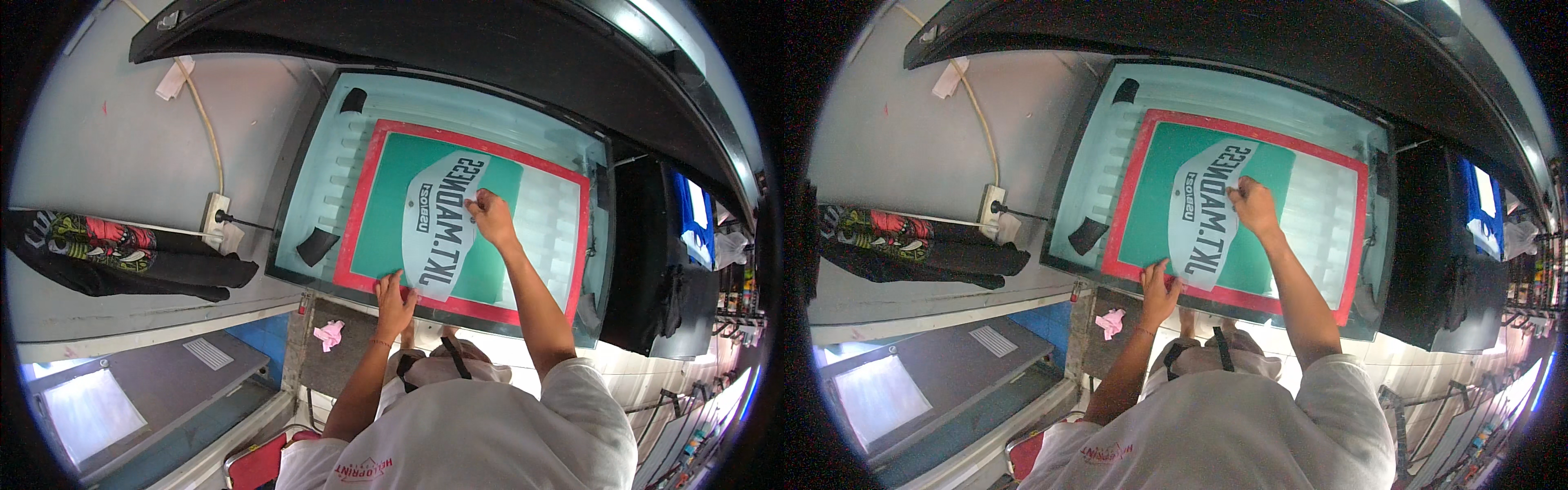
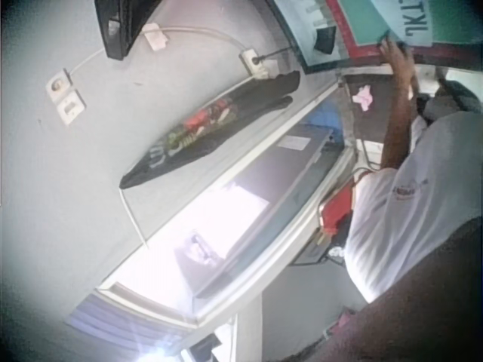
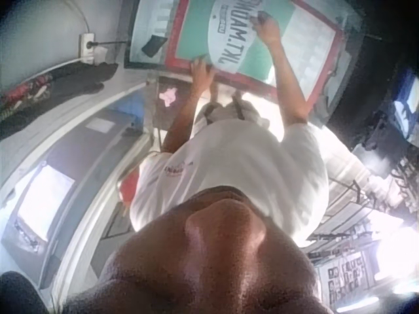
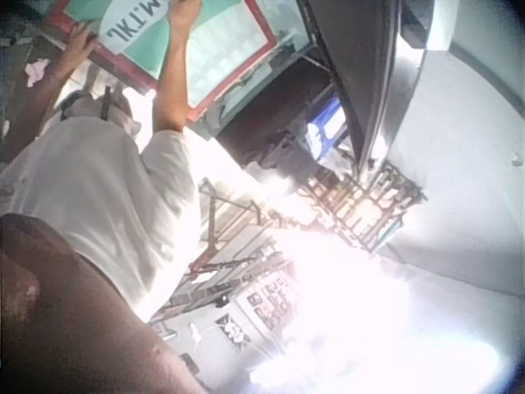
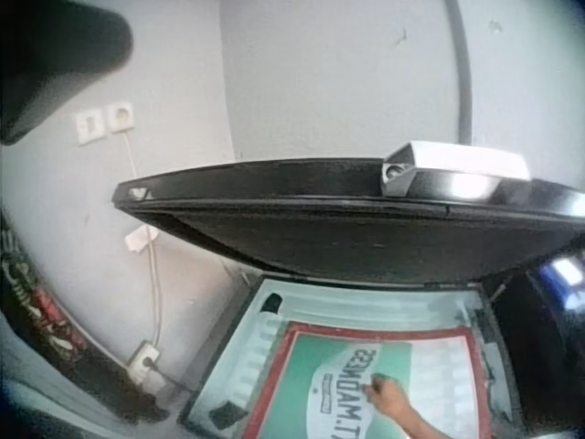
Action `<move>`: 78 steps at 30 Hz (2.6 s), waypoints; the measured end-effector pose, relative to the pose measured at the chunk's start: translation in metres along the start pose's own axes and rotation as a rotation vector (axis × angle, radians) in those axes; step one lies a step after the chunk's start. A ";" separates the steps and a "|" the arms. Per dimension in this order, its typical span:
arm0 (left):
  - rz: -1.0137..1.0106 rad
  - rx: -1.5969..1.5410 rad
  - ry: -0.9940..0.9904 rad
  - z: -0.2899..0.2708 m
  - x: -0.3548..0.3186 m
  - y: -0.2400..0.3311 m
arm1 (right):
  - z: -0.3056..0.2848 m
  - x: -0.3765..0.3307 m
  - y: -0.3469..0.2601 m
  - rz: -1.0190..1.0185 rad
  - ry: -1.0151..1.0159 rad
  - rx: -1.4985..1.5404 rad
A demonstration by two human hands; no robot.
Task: The person opens a screen printing exposure unit, removes a stencil, and exchanges frames with a coworker. They then place a new frame into an oven, remove a previously dried frame, and position it on the exposure unit along with a design sheet.
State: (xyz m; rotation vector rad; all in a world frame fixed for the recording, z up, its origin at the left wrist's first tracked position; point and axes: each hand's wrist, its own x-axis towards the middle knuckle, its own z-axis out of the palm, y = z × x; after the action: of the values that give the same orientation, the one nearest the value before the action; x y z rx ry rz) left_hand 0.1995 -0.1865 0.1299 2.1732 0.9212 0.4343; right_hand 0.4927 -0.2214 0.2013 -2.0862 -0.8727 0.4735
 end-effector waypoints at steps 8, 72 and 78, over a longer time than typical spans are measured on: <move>-0.053 -0.079 0.025 0.008 0.001 -0.006 | -0.042 -0.031 -0.102 -0.108 0.001 0.018; 1.082 -0.058 -1.042 0.434 0.088 0.348 | -0.529 -0.511 0.086 0.259 1.266 -0.344; 0.726 -0.398 -0.631 0.336 0.044 0.345 | -0.582 -0.479 0.244 0.119 1.520 -0.016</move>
State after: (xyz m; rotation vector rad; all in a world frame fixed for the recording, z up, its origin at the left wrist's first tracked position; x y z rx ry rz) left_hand 0.5785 -0.4853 0.1551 2.0063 -0.2961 0.2051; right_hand 0.6064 -0.9866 0.3729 -1.7985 0.1717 -0.9955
